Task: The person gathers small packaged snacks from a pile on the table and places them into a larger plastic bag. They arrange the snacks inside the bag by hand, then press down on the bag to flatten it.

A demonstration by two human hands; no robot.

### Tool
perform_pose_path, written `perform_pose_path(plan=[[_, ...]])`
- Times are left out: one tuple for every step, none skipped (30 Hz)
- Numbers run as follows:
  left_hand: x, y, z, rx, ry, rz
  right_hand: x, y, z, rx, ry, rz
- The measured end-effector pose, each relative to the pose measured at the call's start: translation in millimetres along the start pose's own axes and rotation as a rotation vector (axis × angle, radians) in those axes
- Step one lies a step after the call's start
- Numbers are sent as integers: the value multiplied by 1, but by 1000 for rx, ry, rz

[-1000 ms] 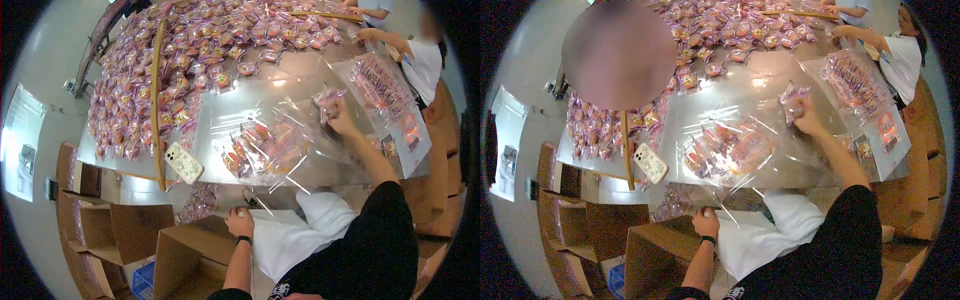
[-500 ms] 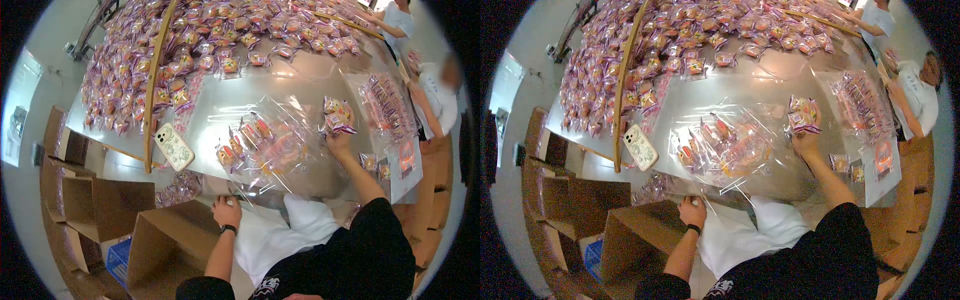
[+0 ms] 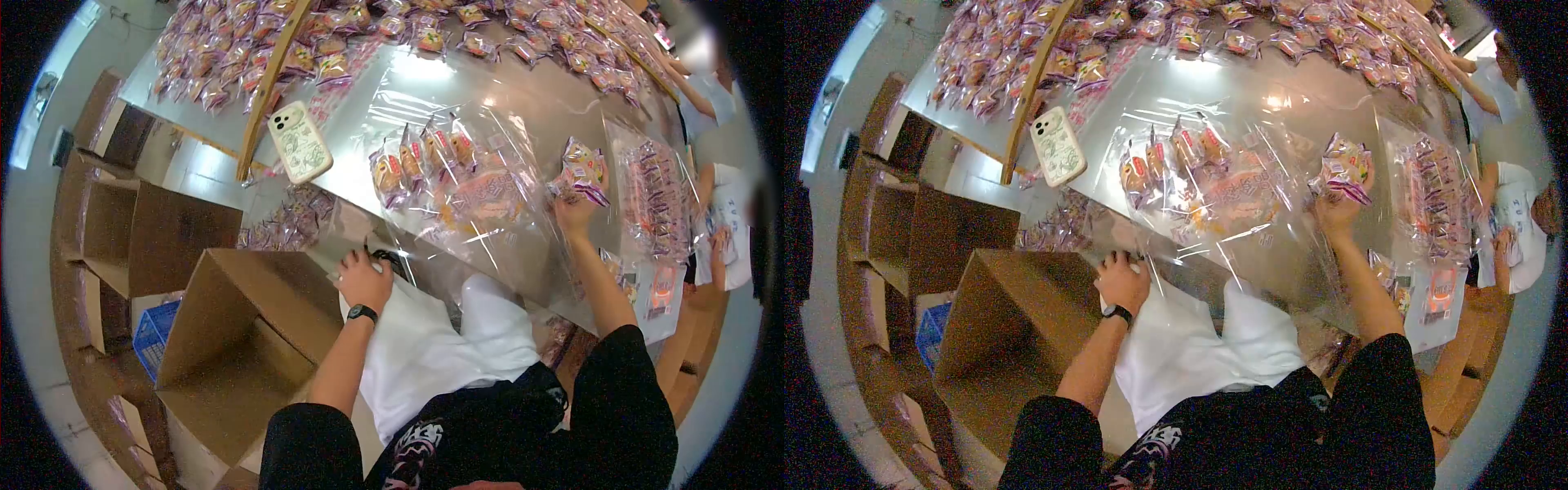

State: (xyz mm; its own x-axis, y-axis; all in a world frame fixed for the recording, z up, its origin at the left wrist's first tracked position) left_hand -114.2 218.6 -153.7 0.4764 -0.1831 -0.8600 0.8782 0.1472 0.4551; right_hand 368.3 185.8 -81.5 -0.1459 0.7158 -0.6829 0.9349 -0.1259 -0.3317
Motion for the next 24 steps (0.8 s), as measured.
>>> perform_pose_path(plan=[[3,2,6,52,4,-24,2,4,1,1,-13,-19],[4,4,12,104,12,-49,3,6,2,2,-26,-38],[4,9,13,163,33,-75,-2,-2,-2,26,-19,-91],[4,9,17,191,12,-24,-6,-10,-10,41,7,-113],[4,11,17,248,40,-27,-9,-15,-17,56,34,-134],[6,9,25,292,48,-35,-12,-20,-17,67,52,-123],[1,11,36,329,54,-42,-13,-23,-19,60,58,-108],[-3,16,47,355,72,-154,-14,-25,-20,54,65,-92],[-9,23,55,390,83,-216,-14,-28,-21,48,72,-76],[-14,29,64,429,92,-277,-17,-28,-23,-34,77,24],[-16,34,73,470,101,-334,-18,-27,-21,-86,87,72],[-16,35,80,468,25,-309,-21,-31,-20,-137,100,121],[-19,36,88,455,-32,-277,-24,-34,-22,-155,121,117],[-23,40,95,440,-82,-244,-23,-35,-23,-140,124,90],[-29,44,103,422,-130,-209,-22,-36,-24,-125,129,64],[-41,50,115,469,-45,-182,-15,-24,-21,-75,107,16],[-47,53,124,504,-32,-189,-8,-13,-19,-25,82,-34],[-51,55,133,534,-25,-199,-2,1,-18,-30,68,-6],[-58,59,143,563,-20,-209,1,8,-19,-34,50,21],[-64,65,152,581,-55,-194,5,12,-16,-50,58,27],[-67,68,160,619,-48,-180,5,7,-15,-66,66,34],[-68,72,168,661,-40,-164,-8,-14,-20,-92,99,23],[-69,76,176,704,-32,-144,-15,-22,-22,-111,129,33],[-68,80,182,720,-44,-154,-20,-27,-23,-129,159,43]])
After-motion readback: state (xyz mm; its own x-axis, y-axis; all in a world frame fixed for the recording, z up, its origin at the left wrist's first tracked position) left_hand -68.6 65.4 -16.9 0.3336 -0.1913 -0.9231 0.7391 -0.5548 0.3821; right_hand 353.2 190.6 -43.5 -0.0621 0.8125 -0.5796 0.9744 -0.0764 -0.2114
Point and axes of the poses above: each hand's wrist, its own z-axis away from the middle knuckle, its own x-axis out of the palm, y = z × x, the point moved 6 cm from there along -z, towards the middle knuckle, and after that the axes turned 11 degrees about z, right-handed, at the moved point
